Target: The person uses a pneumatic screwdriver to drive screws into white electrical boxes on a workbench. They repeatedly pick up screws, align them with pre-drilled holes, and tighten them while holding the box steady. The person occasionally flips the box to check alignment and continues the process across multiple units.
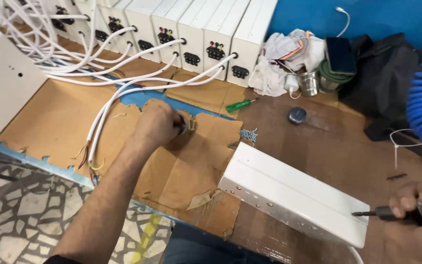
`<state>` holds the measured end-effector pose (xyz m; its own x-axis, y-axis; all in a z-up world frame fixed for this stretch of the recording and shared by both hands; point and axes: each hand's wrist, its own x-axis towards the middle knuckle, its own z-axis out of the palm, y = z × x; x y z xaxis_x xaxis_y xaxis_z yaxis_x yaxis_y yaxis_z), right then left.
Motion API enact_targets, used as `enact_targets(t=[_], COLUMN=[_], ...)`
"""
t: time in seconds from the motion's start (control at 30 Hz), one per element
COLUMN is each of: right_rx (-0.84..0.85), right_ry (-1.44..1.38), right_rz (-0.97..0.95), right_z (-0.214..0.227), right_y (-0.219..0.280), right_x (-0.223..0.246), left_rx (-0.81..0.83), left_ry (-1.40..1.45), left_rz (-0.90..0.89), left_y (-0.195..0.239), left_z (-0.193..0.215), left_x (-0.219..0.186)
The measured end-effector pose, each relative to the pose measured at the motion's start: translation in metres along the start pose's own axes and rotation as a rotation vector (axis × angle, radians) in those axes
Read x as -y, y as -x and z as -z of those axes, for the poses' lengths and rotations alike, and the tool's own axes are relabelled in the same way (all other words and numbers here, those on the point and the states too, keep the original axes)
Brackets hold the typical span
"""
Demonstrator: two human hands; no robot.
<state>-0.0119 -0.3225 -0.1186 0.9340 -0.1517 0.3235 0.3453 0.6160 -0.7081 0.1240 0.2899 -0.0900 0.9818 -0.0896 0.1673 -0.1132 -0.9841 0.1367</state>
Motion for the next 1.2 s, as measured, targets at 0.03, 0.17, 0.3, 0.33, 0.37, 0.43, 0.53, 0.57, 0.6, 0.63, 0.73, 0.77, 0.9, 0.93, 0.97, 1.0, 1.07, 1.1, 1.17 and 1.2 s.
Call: enact_targets(t=[0.03,0.17,0.3,0.33,0.37,0.43,0.53,0.57,0.6,0.63,0.73,0.77,0.9,0.93,0.97,1.0,1.07,1.1,1.17,1.2], right_rx=[-0.012,-0.407,-0.687,-0.699,-0.663,-0.626,-0.485,-0.465,-0.445,-0.437,-0.41,-0.385,-0.354,-0.354,-0.327,-0.301,-0.316,-0.346,-0.325,-0.306], right_ry=[0.01,0.064,0.171,0.184,0.164,0.14,0.203,0.258,0.313,0.304,0.26,0.226,0.226,0.232,0.221,0.209,0.164,0.133,0.133,0.135], right_rz=[0.006,0.139,0.234,0.243,0.266,0.29,0.277,0.311,0.347,0.339,0.318,0.305,0.236,0.228,0.218,0.207,0.201,0.195,0.171,0.152], right_z=[-0.013,-0.112,-0.177,-0.18,-0.184,-0.198,-0.231,-0.242,-0.253,-0.263,-0.276,-0.271,-0.27,-0.277,-0.285,-0.293,-0.297,-0.298,-0.296,-0.295], right_y=[0.004,0.01,0.006,0.007,0.007,0.006,0.006,0.006,0.005,0.005,0.001,0.002,-0.002,-0.002,-0.005,-0.008,-0.011,-0.01,-0.012,-0.012], right_x=[0.001,0.006,0.016,0.022,0.022,0.022,0.017,0.013,0.009,0.007,0.004,0.004,0.005,0.004,0.003,0.001,-0.008,-0.012,-0.02,-0.024], left_rx=[0.006,0.134,0.094,0.1,0.05,-0.003,-0.013,0.059,0.132,0.129,0.168,0.138,0.016,0.023,-0.024,-0.072,-0.159,-0.233,-0.184,-0.13], left_ry=[0.007,-0.049,0.017,0.028,0.036,0.041,0.165,0.12,0.076,0.07,0.013,-0.017,0.024,0.029,0.157,0.286,0.444,0.61,0.904,1.199], left_rz=[-0.014,-0.079,-0.13,-0.146,-0.081,-0.017,0.01,-0.022,-0.054,-0.042,-0.133,-0.13,-0.126,-0.121,-0.072,-0.023,0.003,0.019,0.064,0.104], left_y=[-0.003,-0.006,0.003,0.008,0.015,0.022,0.018,0.014,0.01,0.009,0.004,0.006,0.022,0.028,0.032,0.035,0.046,0.052,0.065,0.072], left_z=[-0.003,0.001,-0.003,0.006,0.019,0.036,0.039,0.033,0.027,0.024,0.018,0.017,0.025,0.033,0.043,0.053,0.063,0.066,0.07,0.071], left_x=[0.001,0.0,0.005,-0.002,-0.005,-0.009,-0.014,-0.014,-0.013,-0.01,-0.007,-0.008,-0.01,-0.015,-0.019,-0.022,-0.03,-0.036,-0.059,-0.071])
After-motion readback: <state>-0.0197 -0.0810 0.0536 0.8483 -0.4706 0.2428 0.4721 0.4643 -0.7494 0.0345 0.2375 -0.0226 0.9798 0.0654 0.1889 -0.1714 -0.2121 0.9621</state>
